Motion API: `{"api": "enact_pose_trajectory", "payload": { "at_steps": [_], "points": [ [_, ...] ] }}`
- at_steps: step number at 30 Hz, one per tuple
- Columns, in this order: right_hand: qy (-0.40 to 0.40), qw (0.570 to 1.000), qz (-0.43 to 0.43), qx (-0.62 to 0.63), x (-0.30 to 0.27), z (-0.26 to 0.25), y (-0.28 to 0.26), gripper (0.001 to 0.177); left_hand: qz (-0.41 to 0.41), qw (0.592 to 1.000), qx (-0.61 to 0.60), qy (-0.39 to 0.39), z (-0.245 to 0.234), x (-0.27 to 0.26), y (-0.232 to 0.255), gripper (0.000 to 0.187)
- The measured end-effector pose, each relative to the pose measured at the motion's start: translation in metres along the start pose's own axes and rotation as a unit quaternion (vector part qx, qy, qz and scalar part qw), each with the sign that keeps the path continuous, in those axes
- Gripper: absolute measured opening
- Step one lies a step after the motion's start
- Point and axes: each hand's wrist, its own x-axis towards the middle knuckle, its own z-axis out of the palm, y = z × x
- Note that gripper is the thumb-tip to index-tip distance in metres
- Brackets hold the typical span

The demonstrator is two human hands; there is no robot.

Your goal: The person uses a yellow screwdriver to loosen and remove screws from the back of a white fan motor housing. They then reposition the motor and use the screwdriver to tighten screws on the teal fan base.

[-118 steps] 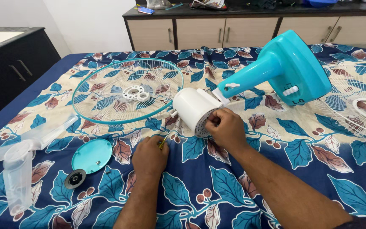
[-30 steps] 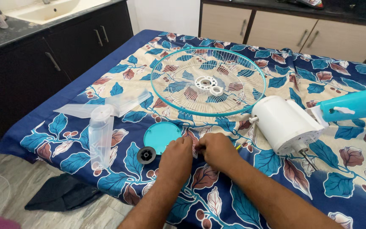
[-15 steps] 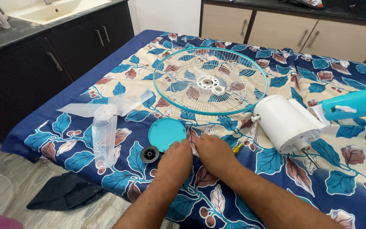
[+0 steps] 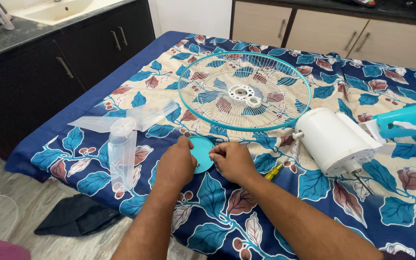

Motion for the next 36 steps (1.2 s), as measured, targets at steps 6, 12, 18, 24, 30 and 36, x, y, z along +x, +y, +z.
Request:
{"api": "enact_pose_trajectory", "payload": {
  "at_steps": [6,12,18,24,30,36],
  "points": [
    [0.018,0.997,0.036,0.065,0.003,0.004,0.000,0.017,-0.019,1.000,0.008,0.022,0.000,-0.002,-0.002,0.035],
    [0.015,0.999,-0.004,0.037,0.003,0.004,-0.001,0.018,-0.029,0.999,-0.006,0.043,-0.008,-0.005,0.001,0.036],
    [0.095,0.991,-0.095,-0.006,0.002,0.000,-0.006,0.016,-0.048,0.988,-0.064,0.128,-0.014,-0.017,0.002,0.032],
    [0.125,0.981,-0.058,-0.133,-0.027,-0.025,-0.015,0.018,0.027,0.962,-0.129,0.239,0.003,-0.049,0.021,0.023],
    [0.148,0.939,-0.140,-0.276,-0.052,-0.066,0.001,0.021,0.176,0.966,-0.101,0.159,0.043,-0.080,0.056,0.026],
    [-0.009,0.893,-0.321,-0.314,-0.081,-0.097,0.053,0.037,0.208,0.972,0.041,0.098,0.068,-0.091,0.058,0.059]
  ]
}}
